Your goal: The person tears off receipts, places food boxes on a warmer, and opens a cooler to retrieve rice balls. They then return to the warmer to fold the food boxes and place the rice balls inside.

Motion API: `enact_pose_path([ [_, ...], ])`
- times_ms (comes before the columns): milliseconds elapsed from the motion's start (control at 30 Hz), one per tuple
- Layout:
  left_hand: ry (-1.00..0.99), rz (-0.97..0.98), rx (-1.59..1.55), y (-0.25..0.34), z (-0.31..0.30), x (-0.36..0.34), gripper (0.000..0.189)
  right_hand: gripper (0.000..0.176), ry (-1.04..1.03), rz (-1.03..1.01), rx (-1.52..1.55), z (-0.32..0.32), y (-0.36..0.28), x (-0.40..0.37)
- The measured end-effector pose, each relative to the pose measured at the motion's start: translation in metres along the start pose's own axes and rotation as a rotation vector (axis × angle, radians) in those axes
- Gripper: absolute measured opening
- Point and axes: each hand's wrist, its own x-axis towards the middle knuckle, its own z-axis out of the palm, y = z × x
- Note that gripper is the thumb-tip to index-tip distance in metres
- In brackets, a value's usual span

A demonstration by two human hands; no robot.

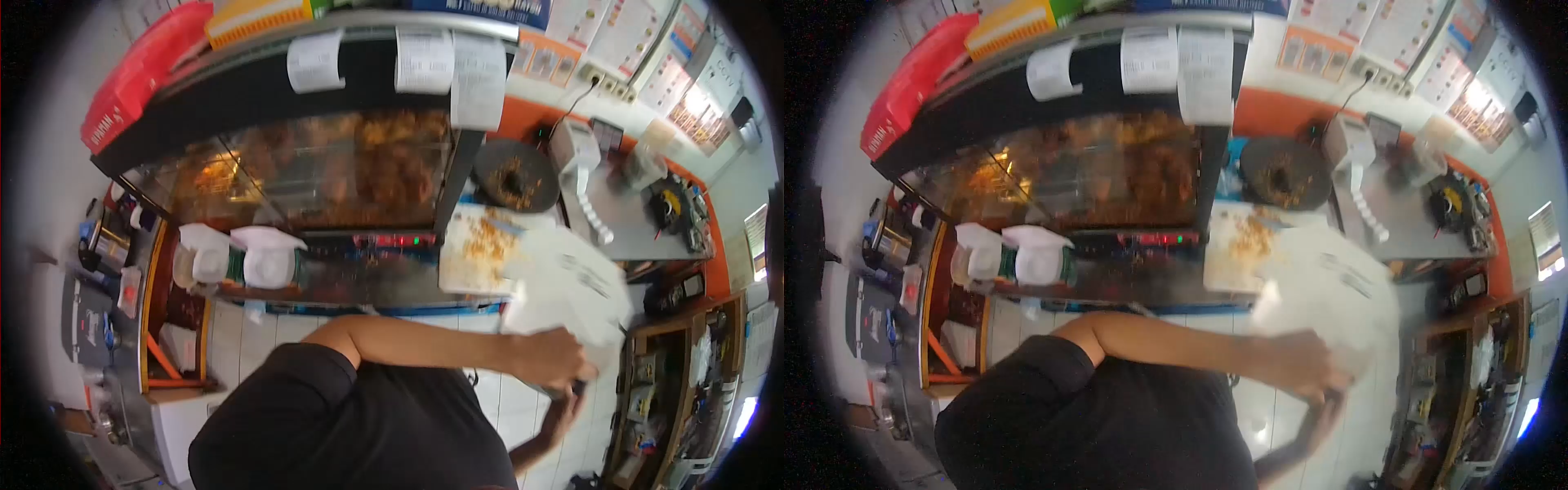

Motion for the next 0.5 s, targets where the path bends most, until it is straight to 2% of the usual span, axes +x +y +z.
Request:
enact_pose_path([
  [33, -0.025, -0.093, 0.030, -0.004, -0.002, -0.010, 0.039, 0.044, -0.043, 0.175, 0.147, 0.015, 0.007, 0.004],
  [100, 0.071, -0.151, -0.110, -0.012, -0.026, -0.040, 0.040, 0.048, -0.243, 0.373, 0.014, 0.025, 0.032, 0.012],
  [167, 0.140, -0.173, -0.223, 0.003, -0.063, -0.072, 0.044, 0.050, -0.469, 0.197, -0.020, 0.031, 0.085, 0.025],
  [200, 0.171, -0.169, -0.220, 0.020, -0.085, -0.087, 0.045, 0.050, -0.471, 0.211, -0.015, 0.042, 0.085, 0.024],
  [233, 0.204, -0.162, -0.214, 0.035, -0.105, -0.102, 0.047, 0.050, -0.434, 0.072, -0.088, 0.064, 0.078, 0.023],
  [300, 0.014, -0.191, -0.281, 0.056, -0.121, -0.133, 0.048, 0.051, -0.351, -0.216, -0.231, 0.118, 0.061, 0.030],
  [367, -0.233, -0.294, -0.435, 0.073, -0.124, -0.160, 0.049, 0.056, -0.413, 0.378, -0.064, 0.139, 0.077, 0.086],
  [433, -0.201, -0.317, -0.488, 0.079, -0.114, -0.174, 0.047, 0.059, -0.430, 0.340, -0.102, 0.146, 0.120, 0.112],
  [467, -0.065, -0.254, -0.496, 0.081, -0.111, -0.179, 0.042, 0.060, -0.463, 0.091, -0.228, 0.137, 0.173, 0.123],
  [500, 0.066, -0.186, -0.497, 0.082, -0.111, -0.182, 0.039, 0.060, -0.457, 0.140, -0.318, 0.146, 0.168, 0.125],
])
